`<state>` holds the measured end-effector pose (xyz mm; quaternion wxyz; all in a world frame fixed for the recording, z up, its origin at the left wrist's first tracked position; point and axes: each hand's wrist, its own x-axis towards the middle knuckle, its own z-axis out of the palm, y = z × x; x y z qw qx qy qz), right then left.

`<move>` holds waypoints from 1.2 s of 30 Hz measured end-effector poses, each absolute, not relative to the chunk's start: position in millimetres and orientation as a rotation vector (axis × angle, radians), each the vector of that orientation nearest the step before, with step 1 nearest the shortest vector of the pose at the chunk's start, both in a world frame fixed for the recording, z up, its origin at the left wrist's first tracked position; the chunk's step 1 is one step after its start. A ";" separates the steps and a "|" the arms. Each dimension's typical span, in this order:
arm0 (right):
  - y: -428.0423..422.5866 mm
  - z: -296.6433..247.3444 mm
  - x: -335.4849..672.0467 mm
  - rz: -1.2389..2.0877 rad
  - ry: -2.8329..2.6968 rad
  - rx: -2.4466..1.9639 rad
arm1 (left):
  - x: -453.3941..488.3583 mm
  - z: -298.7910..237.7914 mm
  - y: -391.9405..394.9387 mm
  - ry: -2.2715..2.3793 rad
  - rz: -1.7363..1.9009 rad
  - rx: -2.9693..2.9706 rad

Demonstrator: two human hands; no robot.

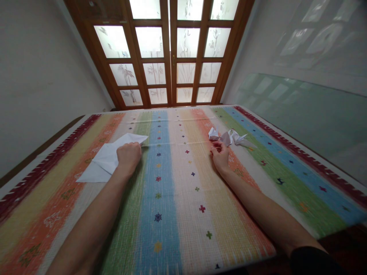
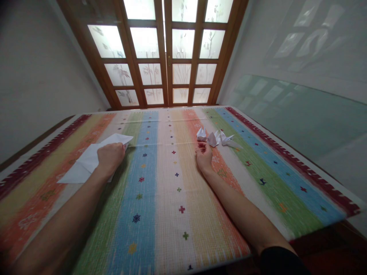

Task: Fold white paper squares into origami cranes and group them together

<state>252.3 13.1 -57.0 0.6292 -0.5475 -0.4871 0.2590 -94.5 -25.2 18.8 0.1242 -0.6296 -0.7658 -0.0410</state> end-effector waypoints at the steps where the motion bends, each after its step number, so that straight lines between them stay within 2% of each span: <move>1: 13.0 -56.8 252.4 0.593 -1.116 -1.253 | -93.1 19.6 -24.4 -2.250 -0.107 -1.831; 11: 13.7 -56.5 251.7 0.588 -1.127 -1.251 | -104.9 12.2 -33.6 -2.335 0.022 -1.862; 16: 13.4 -56.3 252.3 0.591 -1.132 -1.257 | -106.5 2.5 -34.3 -2.226 0.001 -1.931; 25: 13.5 -56.7 253.0 0.572 -1.144 -1.265 | -103.8 -4.7 -31.2 -2.094 0.231 -2.077; 36: 15.9 -57.8 252.7 0.544 -1.152 -1.266 | -107.1 4.8 -24.3 -2.144 0.208 -2.065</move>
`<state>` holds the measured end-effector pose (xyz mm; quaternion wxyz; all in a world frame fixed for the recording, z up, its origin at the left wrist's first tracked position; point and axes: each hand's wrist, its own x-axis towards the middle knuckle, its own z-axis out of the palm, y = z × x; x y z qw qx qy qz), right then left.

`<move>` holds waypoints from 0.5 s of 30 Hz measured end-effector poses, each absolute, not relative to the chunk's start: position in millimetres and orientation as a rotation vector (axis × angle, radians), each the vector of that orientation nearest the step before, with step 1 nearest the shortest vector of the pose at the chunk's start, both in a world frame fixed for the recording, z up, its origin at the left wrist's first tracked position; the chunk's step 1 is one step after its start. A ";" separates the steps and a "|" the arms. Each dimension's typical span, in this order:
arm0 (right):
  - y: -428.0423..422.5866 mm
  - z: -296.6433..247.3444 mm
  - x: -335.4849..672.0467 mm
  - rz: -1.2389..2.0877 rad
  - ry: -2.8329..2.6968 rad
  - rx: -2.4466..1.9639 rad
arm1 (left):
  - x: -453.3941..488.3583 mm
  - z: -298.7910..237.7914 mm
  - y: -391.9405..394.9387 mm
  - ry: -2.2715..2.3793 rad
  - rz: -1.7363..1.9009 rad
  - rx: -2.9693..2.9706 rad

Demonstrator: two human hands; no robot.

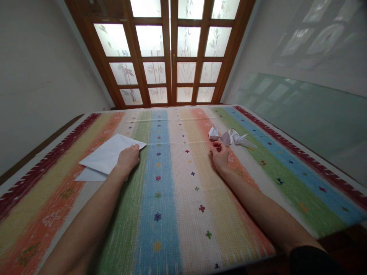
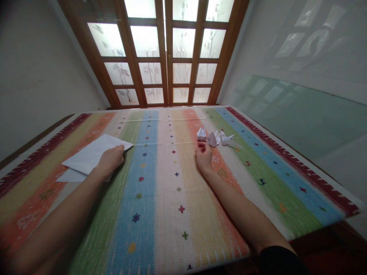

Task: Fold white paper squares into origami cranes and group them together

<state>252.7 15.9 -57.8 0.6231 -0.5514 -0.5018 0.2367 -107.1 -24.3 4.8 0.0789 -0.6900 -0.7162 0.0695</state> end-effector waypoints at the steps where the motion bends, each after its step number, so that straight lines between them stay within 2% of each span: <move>1: 15.9 -57.7 252.8 0.540 -1.154 -1.266 | -109.7 4.5 -24.4 -2.149 0.211 -2.076; 6: 15.1 -57.3 252.9 0.542 -1.157 -1.255 | -119.1 5.8 -28.0 -2.222 0.164 -2.031; 15: 14.6 -56.6 253.3 0.544 -1.158 -1.276 | -124.8 17.2 -31.2 -2.605 -0.255 -1.720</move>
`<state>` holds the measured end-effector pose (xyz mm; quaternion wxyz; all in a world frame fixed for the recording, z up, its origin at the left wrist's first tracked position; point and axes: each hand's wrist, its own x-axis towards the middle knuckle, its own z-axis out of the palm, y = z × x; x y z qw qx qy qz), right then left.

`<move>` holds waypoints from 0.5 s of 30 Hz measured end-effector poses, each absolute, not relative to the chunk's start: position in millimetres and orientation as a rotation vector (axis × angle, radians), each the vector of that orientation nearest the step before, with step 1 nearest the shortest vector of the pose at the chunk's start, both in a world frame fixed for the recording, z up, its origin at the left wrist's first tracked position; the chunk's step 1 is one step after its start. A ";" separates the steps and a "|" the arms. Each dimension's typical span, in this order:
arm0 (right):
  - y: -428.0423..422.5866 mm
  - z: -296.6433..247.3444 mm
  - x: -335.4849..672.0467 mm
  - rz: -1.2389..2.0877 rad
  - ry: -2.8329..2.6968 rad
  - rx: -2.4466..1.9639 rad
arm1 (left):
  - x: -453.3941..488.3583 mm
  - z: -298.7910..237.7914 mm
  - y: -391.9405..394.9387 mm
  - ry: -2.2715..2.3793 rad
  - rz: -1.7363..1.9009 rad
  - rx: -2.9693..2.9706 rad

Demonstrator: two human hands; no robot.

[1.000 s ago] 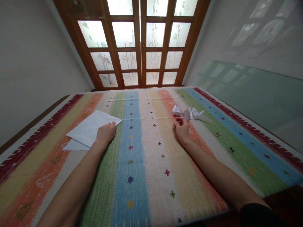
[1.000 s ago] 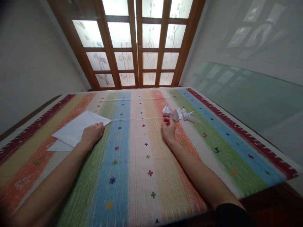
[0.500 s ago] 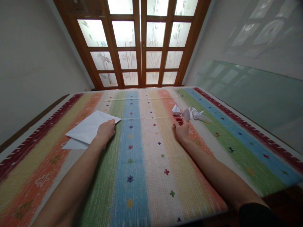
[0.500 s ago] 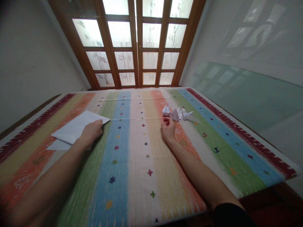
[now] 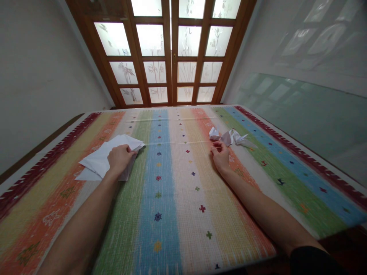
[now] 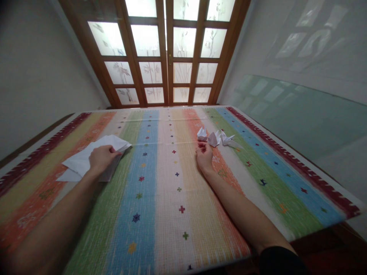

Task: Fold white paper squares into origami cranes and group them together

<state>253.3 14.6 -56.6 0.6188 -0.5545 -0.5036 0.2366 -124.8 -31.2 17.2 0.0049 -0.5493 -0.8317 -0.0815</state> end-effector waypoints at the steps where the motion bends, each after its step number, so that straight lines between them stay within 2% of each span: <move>1: 14.7 -56.6 253.4 0.543 -1.160 -1.275 | -127.3 19.6 -30.7 -2.637 -0.296 -1.706; 4: 14.9 -56.8 253.6 0.539 -1.157 -1.274 | -133.9 28.6 -30.3 -2.635 -0.384 -1.691; 7: 15.1 -58.2 253.3 0.541 -1.156 -1.271 | -130.2 38.6 -32.7 -2.418 -0.467 -1.637; 10: 15.4 -59.7 253.3 0.554 -1.143 -1.273 | -109.8 45.6 -37.9 -1.990 -0.597 -1.796; 15: 15.9 -54.5 257.2 0.512 -1.085 -1.258 | -55.1 33.5 -51.7 -1.181 -0.766 -2.454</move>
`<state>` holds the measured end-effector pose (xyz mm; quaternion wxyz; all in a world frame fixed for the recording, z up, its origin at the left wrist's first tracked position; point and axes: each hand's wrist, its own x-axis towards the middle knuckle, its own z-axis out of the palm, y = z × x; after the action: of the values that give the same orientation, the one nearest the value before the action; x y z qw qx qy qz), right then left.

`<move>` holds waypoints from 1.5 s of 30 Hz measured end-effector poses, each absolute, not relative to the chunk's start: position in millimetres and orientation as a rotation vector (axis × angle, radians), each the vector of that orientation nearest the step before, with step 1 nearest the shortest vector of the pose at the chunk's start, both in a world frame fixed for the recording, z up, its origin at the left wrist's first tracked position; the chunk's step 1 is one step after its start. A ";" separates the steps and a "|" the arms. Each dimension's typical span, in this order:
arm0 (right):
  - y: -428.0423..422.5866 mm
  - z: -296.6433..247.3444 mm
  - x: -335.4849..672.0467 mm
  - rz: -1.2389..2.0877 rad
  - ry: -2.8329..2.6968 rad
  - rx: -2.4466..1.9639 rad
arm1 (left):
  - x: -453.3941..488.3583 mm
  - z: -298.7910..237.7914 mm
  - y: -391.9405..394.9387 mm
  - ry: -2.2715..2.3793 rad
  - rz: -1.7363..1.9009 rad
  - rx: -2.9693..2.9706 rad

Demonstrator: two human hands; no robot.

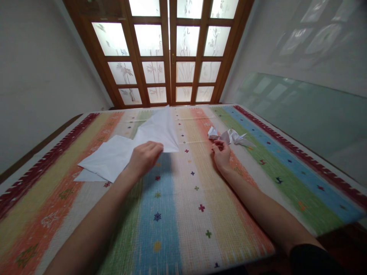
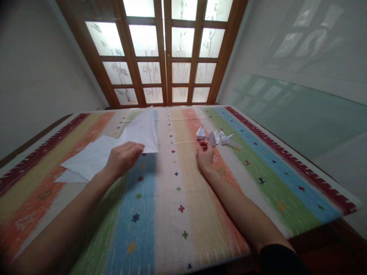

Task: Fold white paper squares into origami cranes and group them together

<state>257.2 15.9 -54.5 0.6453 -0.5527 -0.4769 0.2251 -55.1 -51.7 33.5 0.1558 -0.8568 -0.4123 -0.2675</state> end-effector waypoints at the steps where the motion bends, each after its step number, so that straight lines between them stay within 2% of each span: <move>1: 16.3 -52.3 258.7 0.495 -1.066 -1.246 | -45.5 26.5 -55.0 -1.075 -0.802 -2.555; 6: 22.7 -43.9 266.0 0.471 -0.962 -1.194 | -23.4 -16.8 -69.6 -0.833 -0.669 -2.787; 12: 22.3 -35.6 267.1 0.415 -1.048 -1.139 | -26.5 -42.4 -79.3 -0.852 -0.720 -2.991; 16: 4.8 -27.4 250.2 0.327 -1.570 -1.134 | -21.4 -33.2 -86.8 -0.891 -0.652 -3.203; 21: -17.5 -37.4 212.5 0.269 -2.520 -1.003 | -17.2 -15.4 -91.0 -1.040 -0.339 -3.281; 25: -24.2 -49.1 201.1 0.214 -2.786 -1.066 | -18.8 -25.4 -85.9 -1.341 -0.179 -3.113; 31: -33.2 -50.2 230.0 0.218 -2.778 -1.134 | -17.6 -44.4 -79.7 -1.598 -0.056 -2.856; 38: -41.1 -47.4 269.9 0.361 -2.600 -1.187 | -36.4 -45.4 -69.5 -1.732 -0.094 -2.752; 45: -8.2 -34.0 266.5 0.633 -2.061 -1.357 | -47.9 -50.3 -68.1 -1.647 -0.133 -2.768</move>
<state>266.5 -8.2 -34.0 0.2926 -0.5095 -0.7736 0.2374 -47.9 -68.1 -50.3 -0.0409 -0.8580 -0.5104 -0.0412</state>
